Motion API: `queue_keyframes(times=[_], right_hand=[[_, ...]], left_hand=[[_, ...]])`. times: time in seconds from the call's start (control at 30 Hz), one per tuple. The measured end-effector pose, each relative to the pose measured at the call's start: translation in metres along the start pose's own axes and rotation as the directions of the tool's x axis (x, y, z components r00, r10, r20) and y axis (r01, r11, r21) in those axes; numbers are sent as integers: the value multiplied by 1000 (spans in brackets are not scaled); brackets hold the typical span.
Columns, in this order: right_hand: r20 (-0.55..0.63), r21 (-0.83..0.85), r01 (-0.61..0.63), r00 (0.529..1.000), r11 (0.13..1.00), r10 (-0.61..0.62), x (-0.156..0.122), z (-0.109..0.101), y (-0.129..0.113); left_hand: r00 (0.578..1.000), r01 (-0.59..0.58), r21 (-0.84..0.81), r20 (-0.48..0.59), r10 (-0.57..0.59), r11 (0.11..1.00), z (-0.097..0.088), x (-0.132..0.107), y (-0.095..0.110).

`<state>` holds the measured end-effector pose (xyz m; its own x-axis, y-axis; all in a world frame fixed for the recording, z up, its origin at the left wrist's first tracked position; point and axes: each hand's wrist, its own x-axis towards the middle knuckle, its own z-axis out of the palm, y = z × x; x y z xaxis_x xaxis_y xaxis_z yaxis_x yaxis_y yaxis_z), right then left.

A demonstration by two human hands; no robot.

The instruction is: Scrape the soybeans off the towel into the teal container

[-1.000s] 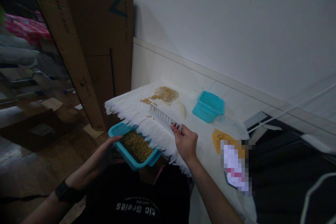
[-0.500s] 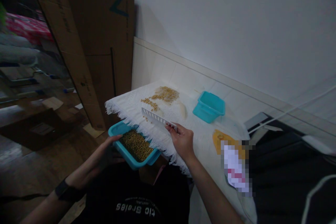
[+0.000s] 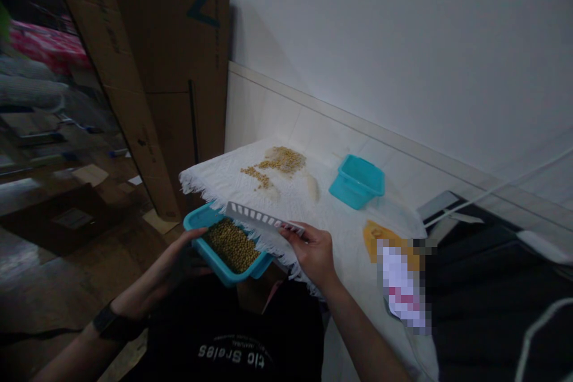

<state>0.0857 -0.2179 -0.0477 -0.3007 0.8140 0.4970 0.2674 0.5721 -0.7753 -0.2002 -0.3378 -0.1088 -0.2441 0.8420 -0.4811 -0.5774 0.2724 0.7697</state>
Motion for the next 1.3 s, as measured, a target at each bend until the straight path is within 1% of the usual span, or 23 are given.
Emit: queue_keyframes(times=[0.07,0.17,0.23,0.37,0.47,0.6,0.7,0.9,1.17,1.3], right_hand=[[-91,-15,-16,996,1000,15,5,1,0],[-255,-77,-46,967,996,24,21,7,5],[-296,-123,-61,955,991,22,35,12,10],[-274,-213,-56,962,975,-5,59,20,20],[-261,-258,-33,965,966,-36,67,23,23],[-279,-310,-24,958,950,-67,67,20,22],[-275,-323,-27,959,946,-66,65,19,23],[-230,-241,-43,973,970,-14,63,28,24],[-217,-265,-25,976,964,-34,71,35,10],[-203,-274,-12,978,962,-46,69,35,4]], left_hand=[[1000,7,2,-11,-7,1000,0,1,0],[1000,16,6,-25,-16,1000,0,5,1],[999,24,4,-30,-24,1000,-2,8,0],[999,34,-5,-28,-34,999,-7,15,-1],[999,42,-4,-17,-42,999,-11,18,-2],[999,42,-11,-20,-42,999,-12,17,-2],[999,36,-19,-20,-36,999,-11,15,-1],[999,39,-9,-30,-39,999,-9,13,0],[999,28,-13,-32,-28,1000,-7,12,2],[1000,14,4,-18,-14,1000,-7,10,3]])
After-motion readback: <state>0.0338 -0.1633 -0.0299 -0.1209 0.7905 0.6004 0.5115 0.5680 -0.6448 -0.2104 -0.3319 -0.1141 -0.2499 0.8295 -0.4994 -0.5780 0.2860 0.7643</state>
